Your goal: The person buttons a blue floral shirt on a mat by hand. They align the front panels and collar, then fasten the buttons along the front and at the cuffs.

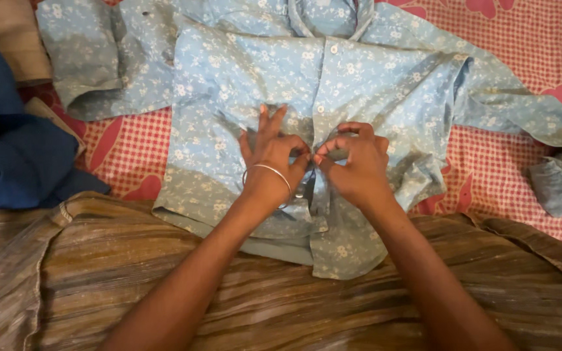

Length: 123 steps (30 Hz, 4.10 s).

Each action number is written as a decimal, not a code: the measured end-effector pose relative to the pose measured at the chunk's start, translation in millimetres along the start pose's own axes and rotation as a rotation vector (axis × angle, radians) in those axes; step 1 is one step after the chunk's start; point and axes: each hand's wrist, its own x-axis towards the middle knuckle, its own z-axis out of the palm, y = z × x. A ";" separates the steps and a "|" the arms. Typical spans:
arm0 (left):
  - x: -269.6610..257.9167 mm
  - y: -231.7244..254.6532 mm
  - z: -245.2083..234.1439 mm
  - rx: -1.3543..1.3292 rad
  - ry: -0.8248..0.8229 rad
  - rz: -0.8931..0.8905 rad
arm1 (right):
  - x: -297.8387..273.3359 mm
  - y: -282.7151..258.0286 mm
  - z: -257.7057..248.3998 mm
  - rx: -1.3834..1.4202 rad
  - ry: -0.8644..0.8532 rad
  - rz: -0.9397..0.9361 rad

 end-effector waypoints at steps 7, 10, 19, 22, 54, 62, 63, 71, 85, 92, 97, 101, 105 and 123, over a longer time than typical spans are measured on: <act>4.7 -9.4 3.0 -0.044 -0.018 -0.029 | -1.7 -7.3 -8.2 -0.022 -0.015 0.002; 4.0 -11.6 3.2 -0.047 -0.024 -0.021 | -6.2 -12.4 -7.9 -0.092 0.022 -0.022; 6.7 -7.9 -2.4 -0.044 -0.098 -0.061 | -3.6 -12.2 -4.9 -0.142 0.049 -0.105; 8.1 -7.6 -4.9 -0.044 -0.110 -0.069 | -3.1 -11.8 -4.0 -0.135 0.058 -0.120; 6.2 -1.1 -0.7 0.050 -0.009 0.060 | -4.1 -21.6 -5.8 -0.096 0.104 -0.176; 4.7 2.4 -5.8 0.065 0.006 0.094 | -5.0 -26.0 -10.8 -0.093 0.122 -0.118; 4.6 1.6 -5.8 0.067 0.011 0.103 | -4.3 -25.6 -12.0 -0.092 0.120 -0.104; 7.2 -3.3 -2.9 0.048 0.029 0.123 | -2.5 -21.0 -9.7 -0.128 0.149 -0.214; -17.9 4.2 -22.5 0.145 -0.176 0.079 | -15.8 -10.3 -8.0 -0.178 0.099 -0.228; -42.5 23.4 -38.9 0.182 -0.139 0.021 | -50.1 -8.2 -20.6 -0.182 -0.030 -0.206; -65.0 34.9 -39.8 0.280 -0.118 0.108 | -76.8 -13.8 -26.7 0.215 -0.224 -0.056; -91.1 22.1 -34.6 0.288 -0.105 0.177 | -106.8 -23.5 -33.6 0.227 -0.345 -0.135; -96.3 14.9 -33.0 0.192 -0.096 0.122 | -118.9 -31.4 -34.2 0.569 -0.453 -0.090; -79.5 18.5 -29.0 0.368 -0.334 -0.115 | -99.9 -22.0 -8.2 -0.227 -0.012 -0.224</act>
